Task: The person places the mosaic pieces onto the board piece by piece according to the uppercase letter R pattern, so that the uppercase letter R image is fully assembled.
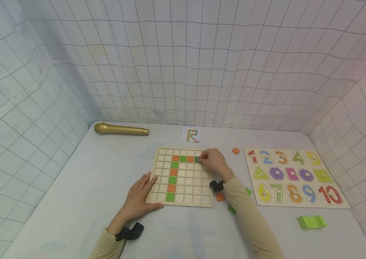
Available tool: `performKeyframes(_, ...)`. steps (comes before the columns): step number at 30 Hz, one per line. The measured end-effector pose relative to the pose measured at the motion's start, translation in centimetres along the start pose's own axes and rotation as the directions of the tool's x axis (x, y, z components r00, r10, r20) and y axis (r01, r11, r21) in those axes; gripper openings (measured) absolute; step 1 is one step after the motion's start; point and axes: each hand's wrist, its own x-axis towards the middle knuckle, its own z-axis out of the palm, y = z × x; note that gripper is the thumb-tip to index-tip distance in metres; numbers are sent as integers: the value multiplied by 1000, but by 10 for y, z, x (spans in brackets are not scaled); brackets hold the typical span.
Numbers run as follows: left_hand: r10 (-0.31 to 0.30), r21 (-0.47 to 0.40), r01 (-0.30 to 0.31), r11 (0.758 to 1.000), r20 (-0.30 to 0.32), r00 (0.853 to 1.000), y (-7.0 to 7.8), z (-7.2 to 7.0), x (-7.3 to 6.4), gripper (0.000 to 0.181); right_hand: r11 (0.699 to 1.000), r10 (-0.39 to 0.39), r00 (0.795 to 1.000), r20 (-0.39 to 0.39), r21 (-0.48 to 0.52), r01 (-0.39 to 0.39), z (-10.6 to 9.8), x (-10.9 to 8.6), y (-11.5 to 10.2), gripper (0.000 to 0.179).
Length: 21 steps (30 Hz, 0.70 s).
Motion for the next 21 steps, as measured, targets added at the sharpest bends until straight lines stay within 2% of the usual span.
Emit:
performKeyframes(4, 0, 1, 0, 1000, 0, 1000, -1, 1, 0, 95, 996, -85, 996, 38, 24, 84, -4, -6, 2, 17)
performKeyframes(7, -2, 10, 2, 1000, 1, 1000, -2, 2, 0, 95, 987, -157, 987, 24, 28, 156, -7, -13, 6, 20)
performKeyframes(10, -2, 16, 2, 1000, 3, 1000, -3, 3, 1, 95, 982, -186, 981, -63, 14, 187, -8, -22, 11, 19)
performKeyframes(15, 1, 8, -1, 1000, -1, 1000, -2, 2, 0, 95, 983, -174, 960, -220, 21, 183, -13, -43, 17, 17)
performKeyframes(21, -3, 11, 3, 1000, 0, 1000, -3, 2, 0, 96, 983, -170, 933, -318, 8, 182, -20, -69, 26, 17)
